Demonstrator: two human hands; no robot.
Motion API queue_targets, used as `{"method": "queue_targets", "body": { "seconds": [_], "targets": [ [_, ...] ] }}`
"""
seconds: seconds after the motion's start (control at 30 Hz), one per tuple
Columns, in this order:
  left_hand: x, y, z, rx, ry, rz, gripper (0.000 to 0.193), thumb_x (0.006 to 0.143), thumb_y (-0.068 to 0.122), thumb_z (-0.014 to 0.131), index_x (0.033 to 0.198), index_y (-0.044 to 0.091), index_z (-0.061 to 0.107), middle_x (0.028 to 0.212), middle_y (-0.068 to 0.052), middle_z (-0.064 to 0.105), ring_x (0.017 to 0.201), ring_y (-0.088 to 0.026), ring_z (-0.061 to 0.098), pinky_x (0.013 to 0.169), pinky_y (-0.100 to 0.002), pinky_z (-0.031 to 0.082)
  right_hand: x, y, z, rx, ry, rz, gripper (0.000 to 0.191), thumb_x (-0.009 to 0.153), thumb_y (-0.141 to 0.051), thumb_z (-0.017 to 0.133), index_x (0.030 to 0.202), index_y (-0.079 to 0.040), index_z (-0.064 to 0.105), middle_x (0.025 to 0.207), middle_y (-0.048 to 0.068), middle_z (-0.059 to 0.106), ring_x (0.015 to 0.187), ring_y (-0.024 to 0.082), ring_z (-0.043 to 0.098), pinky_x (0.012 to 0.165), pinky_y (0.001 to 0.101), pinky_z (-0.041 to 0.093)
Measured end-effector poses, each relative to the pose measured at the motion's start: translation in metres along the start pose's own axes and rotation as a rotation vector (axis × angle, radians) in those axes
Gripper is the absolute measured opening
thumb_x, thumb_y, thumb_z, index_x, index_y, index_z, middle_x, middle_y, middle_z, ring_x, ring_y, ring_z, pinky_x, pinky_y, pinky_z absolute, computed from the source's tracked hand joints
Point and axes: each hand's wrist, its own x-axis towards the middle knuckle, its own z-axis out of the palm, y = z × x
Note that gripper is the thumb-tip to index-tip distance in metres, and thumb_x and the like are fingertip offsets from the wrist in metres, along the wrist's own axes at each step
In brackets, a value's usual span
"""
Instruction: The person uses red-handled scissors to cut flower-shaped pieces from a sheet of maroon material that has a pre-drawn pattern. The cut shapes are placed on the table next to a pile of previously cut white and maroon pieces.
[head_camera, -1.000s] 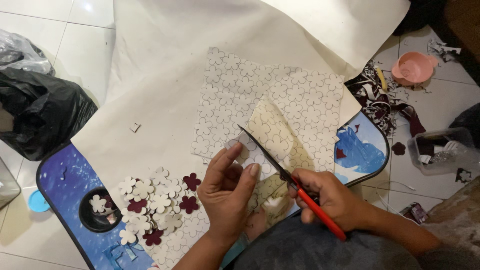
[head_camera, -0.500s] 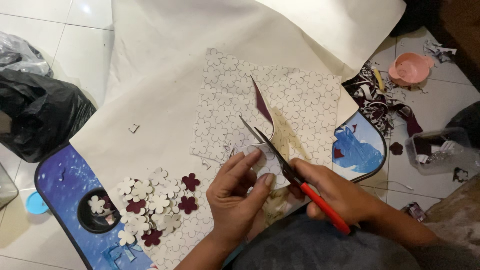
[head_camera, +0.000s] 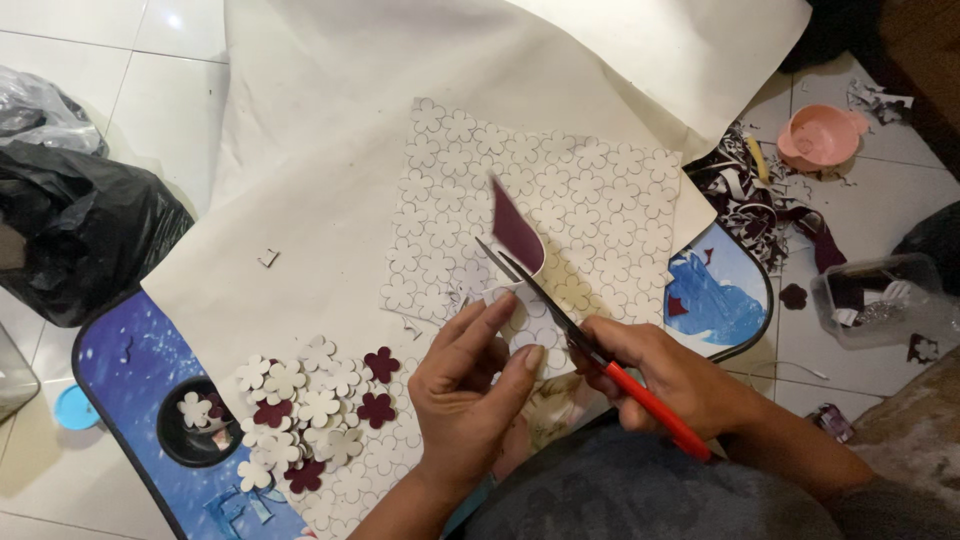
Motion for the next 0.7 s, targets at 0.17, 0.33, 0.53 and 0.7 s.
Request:
{"method": "queue_targets", "body": {
  "seconds": [0.17, 0.33, 0.53, 0.7],
  "targets": [
    [0.001, 0.004, 0.000, -0.044, -0.004, -0.017, 0.049, 0.090, -0.002, 0.076, 0.137, -0.008, 0.064, 0.131, -0.013, 0.065, 0.085, -0.003, 0.059, 0.070, -0.017, 0.054, 0.000, 0.003, 0.000, 0.015, 0.010, 0.025, 0.098, 0.065, -0.102, 0.047, 0.092, -0.008, 0.058, 0.068, -0.006, 0.048, 0.058, 0.007, 0.049, 0.052, 0.0258, 0.041],
    [0.002, 0.007, 0.000, -0.051, 0.008, -0.071, 0.049, 0.089, -0.001, 0.076, 0.136, -0.005, 0.065, 0.129, -0.010, 0.066, 0.082, -0.002, 0.059, 0.066, -0.017, 0.054, -0.001, 0.004, 0.000, 0.058, 0.014, 0.045, 0.098, 0.066, -0.100, 0.052, 0.093, -0.006, 0.059, 0.066, -0.006, 0.048, 0.056, 0.007, 0.047, 0.050, 0.0252, 0.039],
    [0.004, 0.006, -0.002, -0.030, 0.009, -0.044, 0.049, 0.089, 0.000, 0.076, 0.136, -0.004, 0.065, 0.129, -0.010, 0.067, 0.080, -0.002, 0.058, 0.065, -0.017, 0.053, -0.001, 0.010, -0.003, 0.063, 0.012, 0.023, 0.093, 0.068, -0.097, 0.057, 0.092, -0.006, 0.060, 0.062, -0.006, 0.048, 0.053, 0.006, 0.046, 0.049, 0.0249, 0.039],
    [0.003, 0.000, -0.003, -0.033, 0.049, -0.097, 0.045, 0.090, 0.002, 0.075, 0.134, -0.004, 0.066, 0.128, -0.011, 0.068, 0.080, -0.003, 0.062, 0.066, -0.018, 0.056, -0.003, 0.015, -0.002, 0.090, 0.002, 0.043, 0.092, 0.070, -0.094, 0.060, 0.093, -0.004, 0.059, 0.065, -0.005, 0.049, 0.055, 0.008, 0.047, 0.049, 0.0259, 0.039]
  ]
}}
